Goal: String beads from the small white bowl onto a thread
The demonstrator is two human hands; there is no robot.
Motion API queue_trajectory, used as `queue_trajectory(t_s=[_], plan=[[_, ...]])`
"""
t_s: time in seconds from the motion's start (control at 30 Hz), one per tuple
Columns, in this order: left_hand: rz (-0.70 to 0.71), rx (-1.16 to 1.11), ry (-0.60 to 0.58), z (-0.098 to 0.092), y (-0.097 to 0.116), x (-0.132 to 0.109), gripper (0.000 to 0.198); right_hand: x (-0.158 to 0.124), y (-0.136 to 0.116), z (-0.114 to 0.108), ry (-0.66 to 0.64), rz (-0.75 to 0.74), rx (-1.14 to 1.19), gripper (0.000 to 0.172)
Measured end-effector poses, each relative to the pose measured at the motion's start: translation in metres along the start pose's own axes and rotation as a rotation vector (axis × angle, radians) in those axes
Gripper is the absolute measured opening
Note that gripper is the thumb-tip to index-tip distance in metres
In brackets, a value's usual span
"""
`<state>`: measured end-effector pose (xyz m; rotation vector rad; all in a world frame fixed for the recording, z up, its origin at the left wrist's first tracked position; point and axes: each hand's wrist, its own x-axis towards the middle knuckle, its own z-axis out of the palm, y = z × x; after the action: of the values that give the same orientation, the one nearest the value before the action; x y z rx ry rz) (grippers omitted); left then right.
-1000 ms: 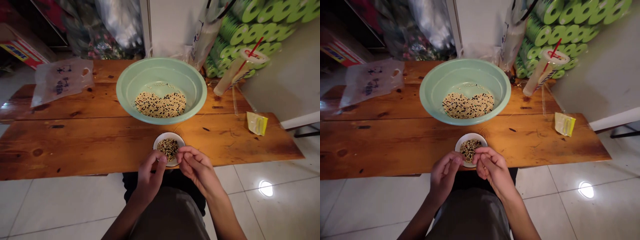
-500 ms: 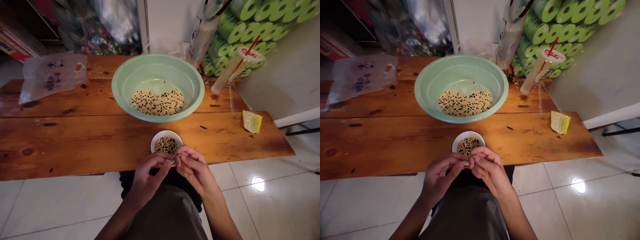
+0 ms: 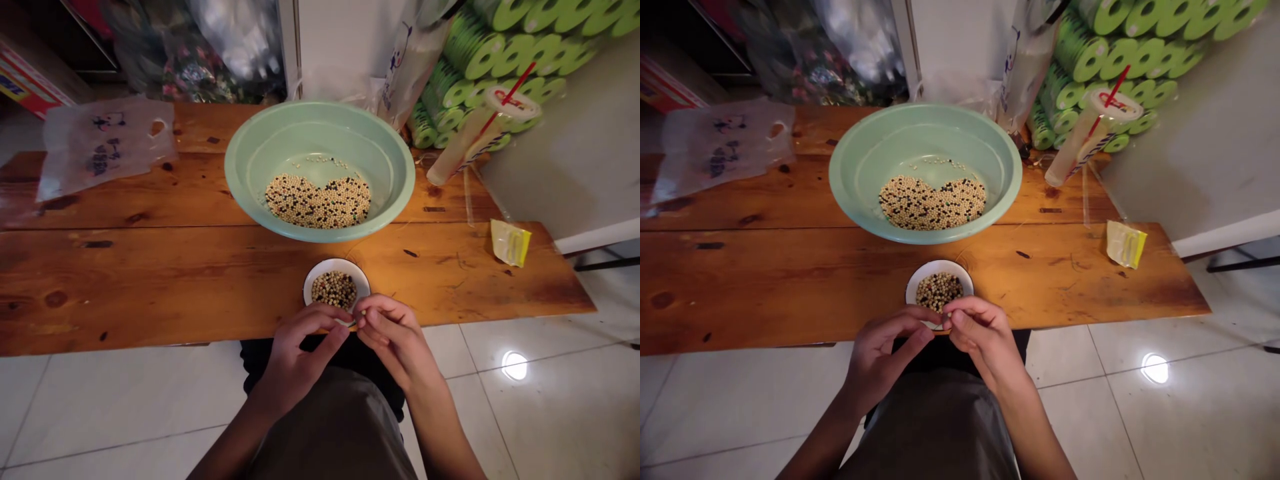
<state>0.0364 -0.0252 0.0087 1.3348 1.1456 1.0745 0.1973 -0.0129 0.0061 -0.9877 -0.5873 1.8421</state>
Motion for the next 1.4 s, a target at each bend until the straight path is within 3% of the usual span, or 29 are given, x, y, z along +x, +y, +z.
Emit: queue_trajectory(t_s=[0.27, 0.8, 1.4], plan=[[-0.044, -0.036, 0.007, -0.0035, -0.0038, -0.0028, 0.012, 0.0013, 0.0016, -0.0008, -0.030, -0.043, -0.040, 0.008], [0.062, -0.023, -0.034, -0.0072, -0.0056, -0.0037, 0.011, 0.0014, 0.0049, 0.0014, -0.077, -0.083, -0.071, 0.009], [0.053, 0.004, -0.005, -0.0045, -0.0034, -0.0053, 0.011, -0.0016, 0.0031, 0.0027, -0.097, -0.083, -0.088, 0.009]])
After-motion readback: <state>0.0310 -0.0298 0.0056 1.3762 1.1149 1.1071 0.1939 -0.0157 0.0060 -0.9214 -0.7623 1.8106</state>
